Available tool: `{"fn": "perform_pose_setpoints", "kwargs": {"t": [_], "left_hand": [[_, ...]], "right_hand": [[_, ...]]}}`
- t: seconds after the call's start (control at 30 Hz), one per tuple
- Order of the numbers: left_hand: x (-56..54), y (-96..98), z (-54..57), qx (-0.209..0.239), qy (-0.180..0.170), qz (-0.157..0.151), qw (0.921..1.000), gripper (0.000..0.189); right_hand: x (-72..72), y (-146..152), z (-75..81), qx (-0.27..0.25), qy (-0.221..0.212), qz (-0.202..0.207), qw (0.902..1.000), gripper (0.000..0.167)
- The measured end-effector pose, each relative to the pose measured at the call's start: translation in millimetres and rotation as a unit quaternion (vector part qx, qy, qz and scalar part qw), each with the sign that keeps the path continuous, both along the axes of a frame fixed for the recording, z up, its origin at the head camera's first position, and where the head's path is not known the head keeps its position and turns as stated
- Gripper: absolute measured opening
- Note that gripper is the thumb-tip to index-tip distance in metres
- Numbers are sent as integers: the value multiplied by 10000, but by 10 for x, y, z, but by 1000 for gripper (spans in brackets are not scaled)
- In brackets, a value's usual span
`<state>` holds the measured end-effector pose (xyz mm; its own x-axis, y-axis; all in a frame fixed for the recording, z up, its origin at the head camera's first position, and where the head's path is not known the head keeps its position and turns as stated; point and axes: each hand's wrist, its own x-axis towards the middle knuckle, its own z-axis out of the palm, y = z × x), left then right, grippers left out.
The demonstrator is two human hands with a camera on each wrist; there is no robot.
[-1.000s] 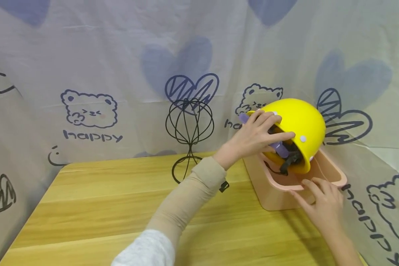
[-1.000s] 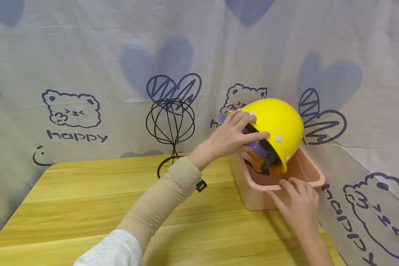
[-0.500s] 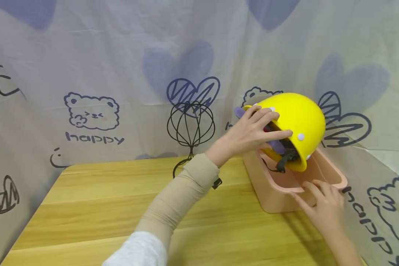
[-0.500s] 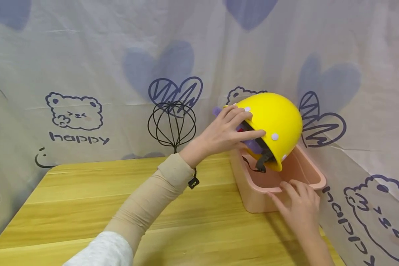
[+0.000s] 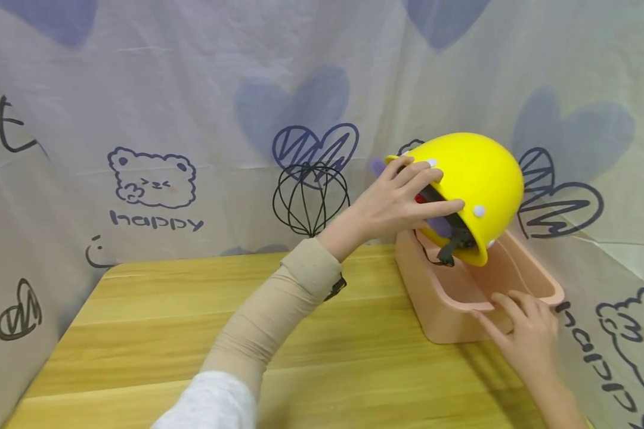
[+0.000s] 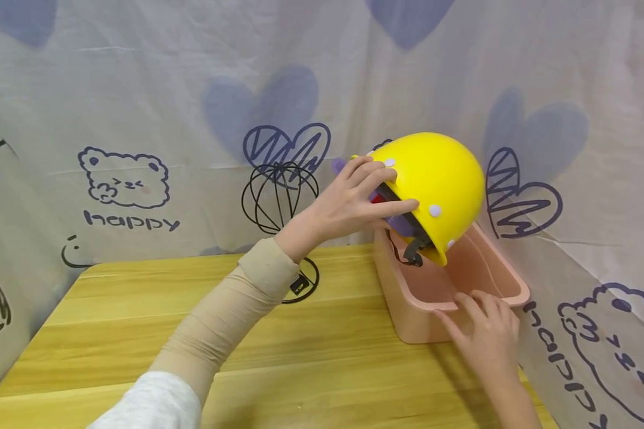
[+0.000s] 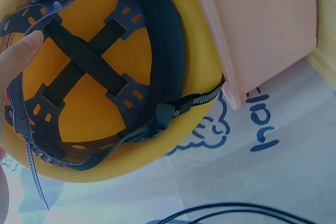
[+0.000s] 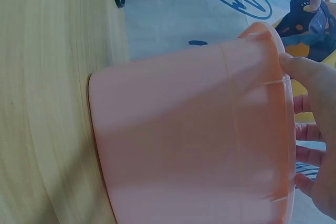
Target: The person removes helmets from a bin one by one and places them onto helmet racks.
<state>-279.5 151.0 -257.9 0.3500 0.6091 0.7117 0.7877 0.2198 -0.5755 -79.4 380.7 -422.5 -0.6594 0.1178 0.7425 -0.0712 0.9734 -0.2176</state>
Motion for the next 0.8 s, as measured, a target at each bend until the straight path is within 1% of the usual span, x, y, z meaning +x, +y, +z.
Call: {"fn": "perform_pose_setpoints", "kwargs": {"t": [0.13, 0.2, 0.3, 0.37, 0.57, 0.73, 0.8], "left_hand": [[-9, -55, 48, 46, 131, -52, 9999, 30], [-12, -93, 66, 28, 174, -65, 9998, 33], [-20, -143, 87, 61, 228, -132, 9996, 33], [-24, -180, 90, 91, 277, -165, 9994, 33], [-11, -261, 110, 221, 386, -223, 9988, 38], [-5, -329, 147, 417, 490, -252, 9976, 38], [-11, -351, 175, 484, 533, -213, 9972, 39]], "right_hand": [[3, 15, 11, 64, 37, 48, 10000, 90], [9, 16, 14, 41, -3, 62, 10000, 86], [12, 17, 14, -6, -39, 78, 10000, 82], [5, 14, 9, -18, -19, 90, 10000, 82], [-13, 20, -7, 1, 175, 149, 9997, 89], [-24, 30, -17, 41, 281, 198, 9994, 87], [-30, 39, -10, 67, 325, 177, 9993, 86]]}}
